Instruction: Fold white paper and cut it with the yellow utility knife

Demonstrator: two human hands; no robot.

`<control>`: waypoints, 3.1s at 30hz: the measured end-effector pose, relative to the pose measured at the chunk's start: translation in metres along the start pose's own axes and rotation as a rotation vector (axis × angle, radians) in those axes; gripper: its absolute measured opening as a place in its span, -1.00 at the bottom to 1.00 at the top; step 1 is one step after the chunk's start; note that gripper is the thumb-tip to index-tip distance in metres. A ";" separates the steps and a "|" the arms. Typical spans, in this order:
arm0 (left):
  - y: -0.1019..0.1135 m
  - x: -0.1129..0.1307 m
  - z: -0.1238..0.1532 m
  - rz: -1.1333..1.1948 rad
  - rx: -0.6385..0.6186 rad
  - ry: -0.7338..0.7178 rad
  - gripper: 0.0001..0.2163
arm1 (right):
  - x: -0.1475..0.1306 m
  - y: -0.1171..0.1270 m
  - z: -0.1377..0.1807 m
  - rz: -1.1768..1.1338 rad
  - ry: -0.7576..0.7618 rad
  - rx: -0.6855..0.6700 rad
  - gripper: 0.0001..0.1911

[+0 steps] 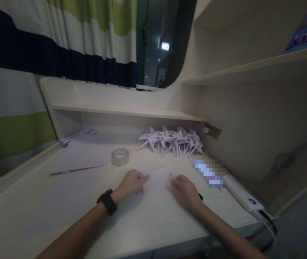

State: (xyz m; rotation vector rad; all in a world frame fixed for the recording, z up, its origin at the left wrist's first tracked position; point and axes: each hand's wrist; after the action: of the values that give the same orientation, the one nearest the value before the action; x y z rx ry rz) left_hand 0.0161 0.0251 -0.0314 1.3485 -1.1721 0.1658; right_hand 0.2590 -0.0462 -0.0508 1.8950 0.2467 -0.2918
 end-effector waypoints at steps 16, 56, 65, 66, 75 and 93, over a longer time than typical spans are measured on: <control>-0.020 -0.017 0.011 -0.603 -0.205 -0.569 -0.53 | -0.008 -0.020 -0.029 0.007 0.212 -0.147 -0.83; -0.020 -0.034 0.002 -0.592 -0.194 -0.539 -0.57 | -0.030 -0.002 0.006 -0.002 0.200 -0.213 -0.88; -0.021 -0.035 0.001 -0.600 -0.195 -0.552 -0.57 | -0.030 -0.011 0.009 0.001 0.221 -0.135 -0.88; -0.021 -0.035 0.001 -0.605 -0.196 -0.550 -0.57 | -0.030 -0.013 0.010 -0.016 0.221 -0.125 -0.87; -0.019 -0.034 0.004 -0.604 -0.211 -0.556 -0.56 | -0.030 -0.016 0.018 -0.182 0.228 -0.078 -0.88; -0.018 -0.043 0.001 -0.554 -0.290 -0.541 -0.55 | -0.026 -0.018 0.012 -0.156 0.275 -0.066 -0.91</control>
State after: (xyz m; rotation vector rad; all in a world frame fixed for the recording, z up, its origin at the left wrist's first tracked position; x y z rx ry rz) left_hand 0.0080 0.0408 -0.0742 1.4421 -1.1495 -0.7799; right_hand 0.2279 -0.0525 -0.0629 1.8506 0.5846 -0.1244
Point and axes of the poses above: each hand's wrist, its own z-axis away from the middle knuckle, its own y-axis out of the back of the hand, x = y × z, and after that the axes turned 12 degrees about -y, right-handed
